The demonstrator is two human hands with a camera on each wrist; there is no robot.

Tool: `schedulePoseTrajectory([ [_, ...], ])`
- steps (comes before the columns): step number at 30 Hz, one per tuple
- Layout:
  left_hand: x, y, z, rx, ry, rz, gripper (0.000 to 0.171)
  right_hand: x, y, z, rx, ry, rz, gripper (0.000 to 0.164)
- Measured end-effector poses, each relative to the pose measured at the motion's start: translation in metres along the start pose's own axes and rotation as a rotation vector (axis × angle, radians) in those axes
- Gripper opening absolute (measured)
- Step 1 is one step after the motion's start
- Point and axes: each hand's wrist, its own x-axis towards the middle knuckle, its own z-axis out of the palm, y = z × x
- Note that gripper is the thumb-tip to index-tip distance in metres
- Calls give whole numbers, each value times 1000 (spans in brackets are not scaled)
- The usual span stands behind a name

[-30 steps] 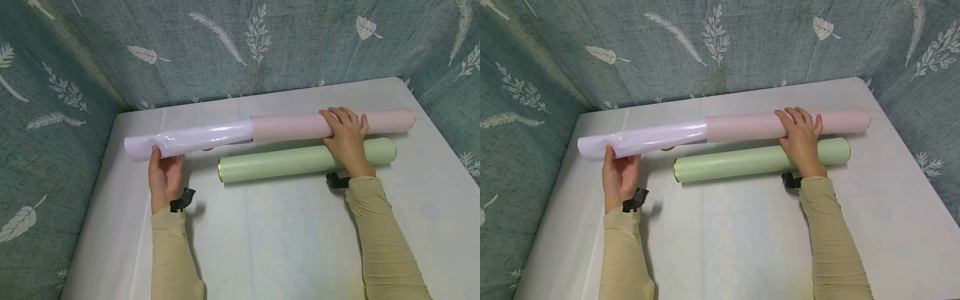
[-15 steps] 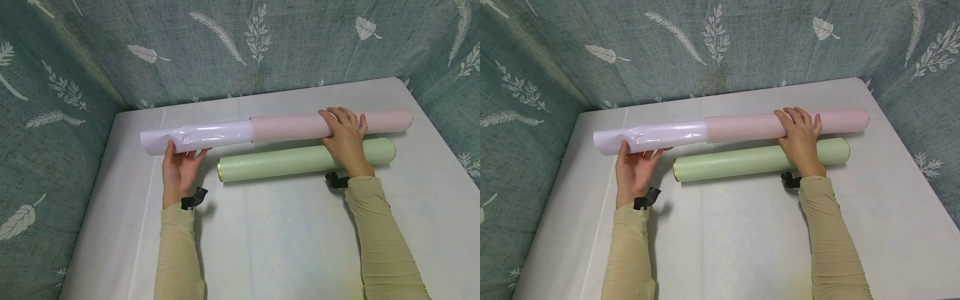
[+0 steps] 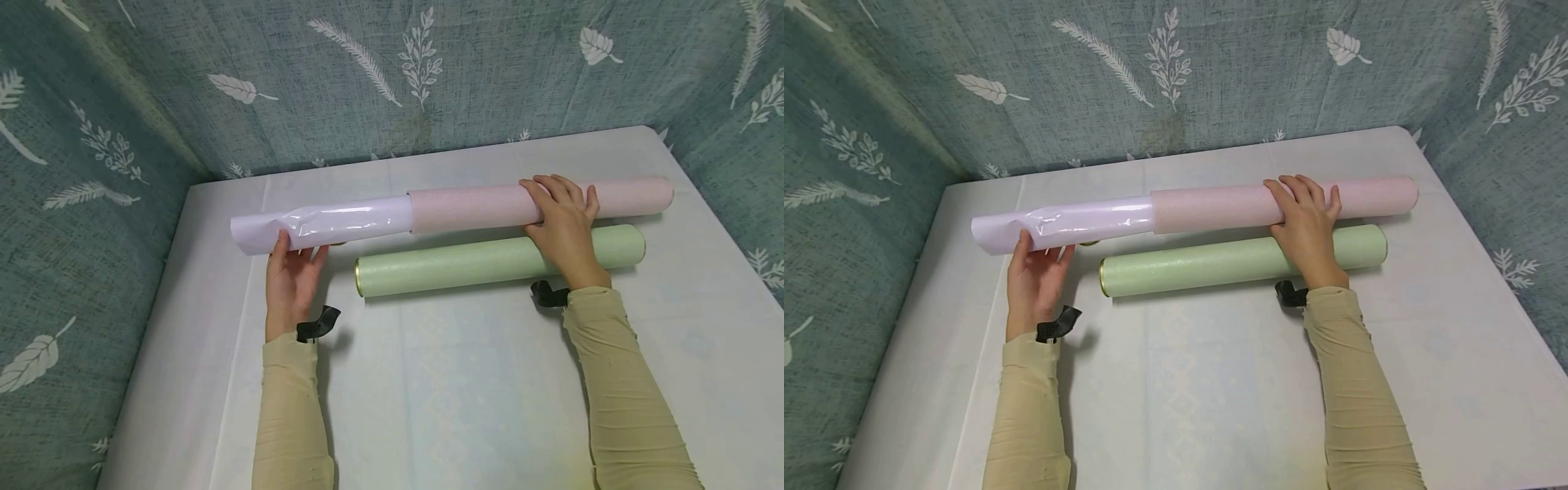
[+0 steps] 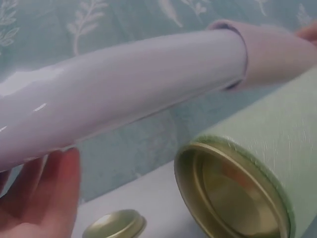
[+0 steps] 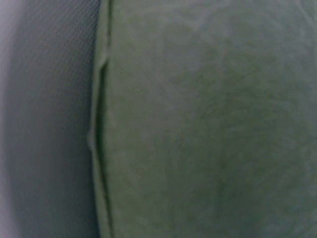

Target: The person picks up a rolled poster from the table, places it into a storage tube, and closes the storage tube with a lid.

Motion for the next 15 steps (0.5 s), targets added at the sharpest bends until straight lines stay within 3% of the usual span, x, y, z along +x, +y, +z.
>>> schedulePoseTrajectory([
  [3,0,0,1,81,72,57,36,0,0,0,-4,-3,1,65],
  [8,1,2,3,219,156,131,57,0,0,-1,-4,-12,10,65],
  [15,1,5,3,235,187,205,67,0,0,-1,-3,-22,14,66],
])
